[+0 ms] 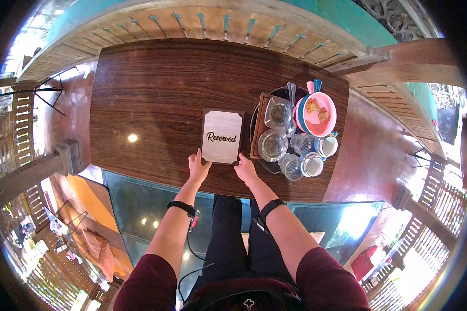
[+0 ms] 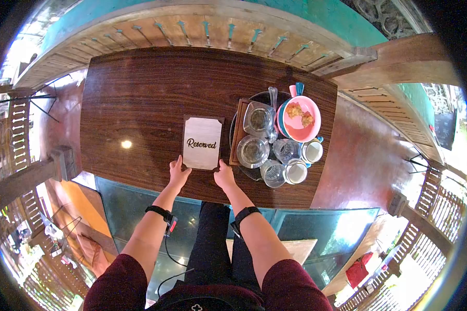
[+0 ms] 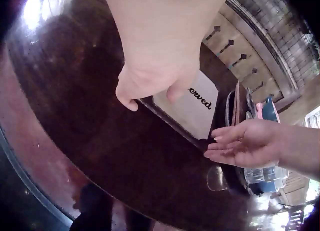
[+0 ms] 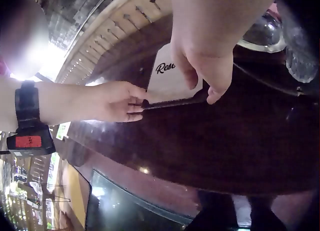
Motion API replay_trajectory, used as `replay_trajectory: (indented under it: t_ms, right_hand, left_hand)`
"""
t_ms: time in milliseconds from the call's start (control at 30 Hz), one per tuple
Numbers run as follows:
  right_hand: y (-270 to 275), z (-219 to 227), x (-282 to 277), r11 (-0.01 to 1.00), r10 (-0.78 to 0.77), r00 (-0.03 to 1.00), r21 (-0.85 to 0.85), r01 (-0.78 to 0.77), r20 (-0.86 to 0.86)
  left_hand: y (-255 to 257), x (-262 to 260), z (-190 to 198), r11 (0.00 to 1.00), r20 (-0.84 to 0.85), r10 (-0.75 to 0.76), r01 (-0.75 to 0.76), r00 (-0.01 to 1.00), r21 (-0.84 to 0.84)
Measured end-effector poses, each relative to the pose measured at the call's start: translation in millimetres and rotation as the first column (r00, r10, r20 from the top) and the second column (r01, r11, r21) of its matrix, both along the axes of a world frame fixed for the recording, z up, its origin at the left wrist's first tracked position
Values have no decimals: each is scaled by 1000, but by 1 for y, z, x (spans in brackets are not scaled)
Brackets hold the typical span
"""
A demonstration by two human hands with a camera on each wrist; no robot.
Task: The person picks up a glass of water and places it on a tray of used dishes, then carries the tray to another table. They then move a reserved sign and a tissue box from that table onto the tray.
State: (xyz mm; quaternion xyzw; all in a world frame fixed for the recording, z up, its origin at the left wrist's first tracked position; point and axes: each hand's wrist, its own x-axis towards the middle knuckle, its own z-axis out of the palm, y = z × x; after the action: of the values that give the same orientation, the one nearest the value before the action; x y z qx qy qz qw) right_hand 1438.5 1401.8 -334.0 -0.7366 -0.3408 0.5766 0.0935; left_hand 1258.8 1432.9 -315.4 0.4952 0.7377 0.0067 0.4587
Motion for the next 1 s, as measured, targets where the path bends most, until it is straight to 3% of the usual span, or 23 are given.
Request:
replay_trajectory:
  t_ms: [67, 167, 333, 533, 733, 833, 1000]
  right_hand:
    - [1, 3, 0, 999, -36, 999, -13, 35, -24]
    - [-1, 0, 0, 996, -94, 994, -9, 93, -52]
    - [6, 15, 11, 985, -170, 974, -58, 164, -147]
    - [3, 10, 3, 937, -337, 911, 10, 349, -237]
    - [1, 8, 0, 948, -271, 933, 103, 302, -238]
    - [6, 15, 2, 967, -248, 940, -7, 253, -234]
    - [7, 10, 0, 954, -277, 917, 34, 299, -289]
  left_hand:
    - [3, 1, 1, 996, 32, 56, -54, 998, -74]
    - [4, 0, -5, 1000, 55, 14, -13, 998, -22]
    - [9, 11, -7, 996, 89, 79, -75, 993, -49]
    - [28, 15, -2, 998, 73, 58, -56, 996, -30]
    - [38, 16, -2, 996, 86, 72, -68, 994, -53]
    - [40, 17, 0, 997, 74, 57, -53, 996, -63]
    - [45, 19, 2, 997, 70, 47, -43, 996, -63]
